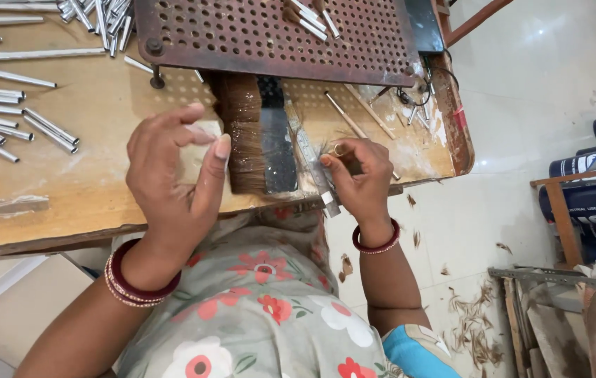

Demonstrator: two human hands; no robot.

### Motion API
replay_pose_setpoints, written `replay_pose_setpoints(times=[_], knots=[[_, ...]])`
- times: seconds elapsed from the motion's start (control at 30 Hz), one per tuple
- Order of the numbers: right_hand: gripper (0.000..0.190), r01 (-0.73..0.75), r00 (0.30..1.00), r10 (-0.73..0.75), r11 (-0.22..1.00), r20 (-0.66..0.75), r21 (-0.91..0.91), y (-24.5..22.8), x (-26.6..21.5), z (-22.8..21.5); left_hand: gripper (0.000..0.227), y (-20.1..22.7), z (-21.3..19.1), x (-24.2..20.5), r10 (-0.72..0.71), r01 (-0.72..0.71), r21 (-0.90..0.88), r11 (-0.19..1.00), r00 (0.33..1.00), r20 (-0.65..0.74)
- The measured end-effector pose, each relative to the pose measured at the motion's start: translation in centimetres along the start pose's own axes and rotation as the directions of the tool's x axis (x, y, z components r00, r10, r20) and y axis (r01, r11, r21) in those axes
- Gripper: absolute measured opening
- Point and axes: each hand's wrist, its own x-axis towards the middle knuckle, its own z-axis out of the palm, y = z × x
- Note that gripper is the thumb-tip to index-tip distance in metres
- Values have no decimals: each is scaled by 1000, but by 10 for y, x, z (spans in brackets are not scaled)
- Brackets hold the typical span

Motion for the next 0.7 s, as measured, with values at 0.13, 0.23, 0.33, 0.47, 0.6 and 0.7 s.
replay_pose_setpoints(times=[0.13, 0.23, 0.33, 0.47, 0.6, 0.7], knots=[[27, 99, 994, -100, 995, -44, -33, -2, 3, 0, 23, -15, 2, -8, -142, 134, -212, 968, 990, -20], [27, 139, 989, -141, 988, -37, -62, -3, 1, 0, 28, -20, 3, -15, -177, 168, -313, 935, 984, 1], [28, 112, 993, -113, 993, -20, -40, -6, 1, 0, 30, -20, 2, -17, -221, 209, -383, 900, 975, 11], [29, 105, 994, -106, 993, -4, -43, -5, 4, 1, 30, -22, 2, -17, -229, 216, -401, 890, 973, 14], [29, 61, 998, -61, 998, -6, 17, -4, 5, 4, 28, -21, 2, -17, -244, 233, -405, 884, 970, 25], [28, -16, 1000, 15, 994, 13, 104, -1, 8, 4, 28, -21, 2, -17, -229, 222, -380, 898, 973, 27]])
